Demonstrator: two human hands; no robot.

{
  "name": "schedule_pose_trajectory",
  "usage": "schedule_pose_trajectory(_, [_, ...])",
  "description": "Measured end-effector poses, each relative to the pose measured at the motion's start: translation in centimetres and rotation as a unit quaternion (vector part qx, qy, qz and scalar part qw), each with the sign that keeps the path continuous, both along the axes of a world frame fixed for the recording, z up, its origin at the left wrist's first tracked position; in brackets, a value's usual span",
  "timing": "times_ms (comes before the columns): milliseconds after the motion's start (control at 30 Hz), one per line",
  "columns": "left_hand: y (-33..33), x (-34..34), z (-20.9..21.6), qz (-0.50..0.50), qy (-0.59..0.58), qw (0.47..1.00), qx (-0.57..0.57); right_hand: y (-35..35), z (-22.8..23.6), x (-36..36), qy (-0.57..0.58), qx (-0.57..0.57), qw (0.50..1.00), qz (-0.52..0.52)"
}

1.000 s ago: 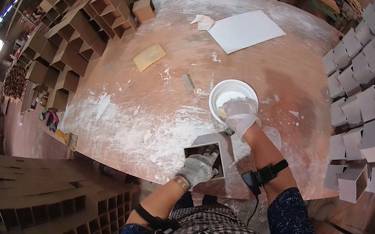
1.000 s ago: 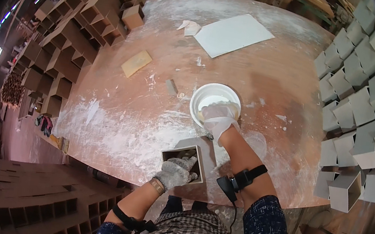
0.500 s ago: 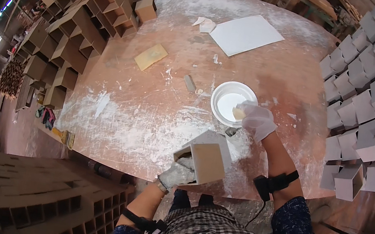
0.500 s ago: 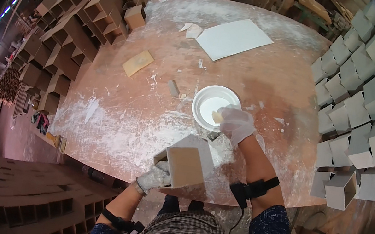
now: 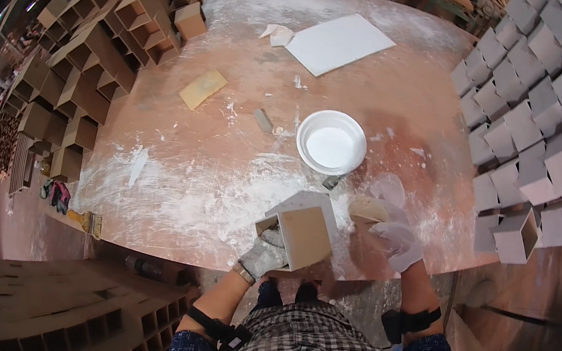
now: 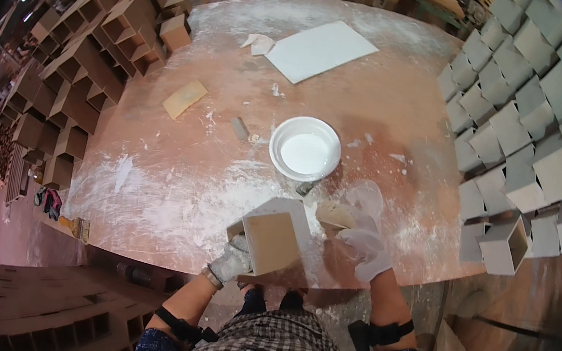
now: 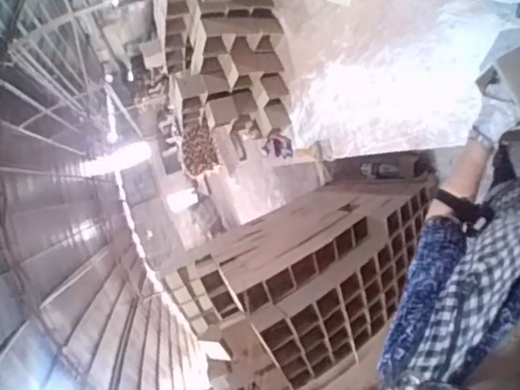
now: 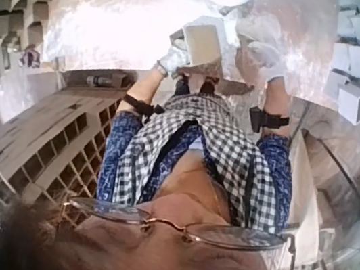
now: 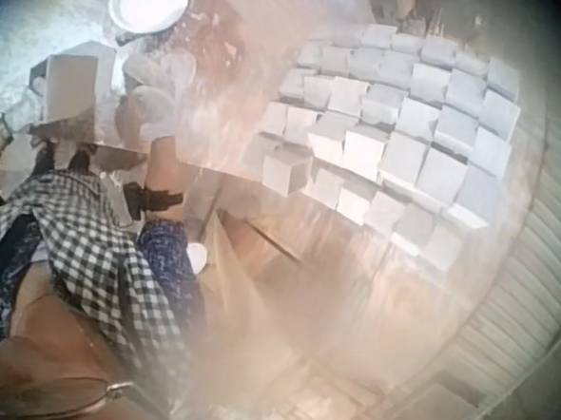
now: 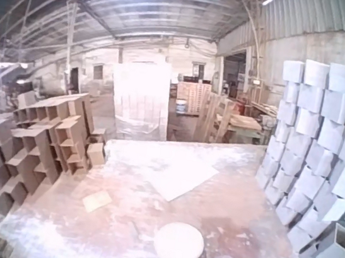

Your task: Applying a white finish or glue to the edges and surfaces of small wooden boxes using a sponge.

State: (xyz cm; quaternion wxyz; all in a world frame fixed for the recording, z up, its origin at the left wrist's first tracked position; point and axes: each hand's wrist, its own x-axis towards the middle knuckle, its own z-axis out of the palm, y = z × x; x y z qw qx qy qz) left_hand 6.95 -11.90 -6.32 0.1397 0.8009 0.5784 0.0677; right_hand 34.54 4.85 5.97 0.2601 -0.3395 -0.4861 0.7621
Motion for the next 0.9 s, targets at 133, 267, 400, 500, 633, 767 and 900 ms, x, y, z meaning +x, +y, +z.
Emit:
schedule_pose_trajectory(133, [1.3,0.5,0.7,0.01,-0.119,0.993,0.012,-4.7,-1.3,1.4,-0.01,0.066,0.991,-0.115])
schedule_pose_trajectory(267, [2.0,0.2,-1.0,-0.017,-0.056,0.994,0.089,-7.3,4.0,-0.7,0.015,-0.081,0.985,-0.154])
schedule_pose_trajectory(400, [2.7,0.2,0.6,-0.059,-0.096,0.992,0.059,-8.1,5.8,-0.6,0.041,-0.091,0.978,-0.183])
schedule_pose_trajectory(500, [3.0,0.3,2.7,-0.062,-0.078,0.995,0.002,-8.5,5.9,-0.3,0.048,-0.11,0.971,-0.208])
schedule_pose_trajectory(633, [4.5,1.4,6.1,-0.068,-0.041,0.993,-0.082,-8.9,4.7,0.4,0.096,-0.154,0.949,-0.258])
schedule_pose_trajectory(767, [6.2,3.2,8.0,-0.08,-0.012,0.985,-0.155,-9.0,3.1,1.7,0.143,-0.176,0.93,-0.29])
schedule_pose_trajectory(900, [6.5,4.2,5.8,-0.073,-0.1,0.992,-0.003,-9.2,2.8,2.0,0.146,-0.169,0.927,-0.301])
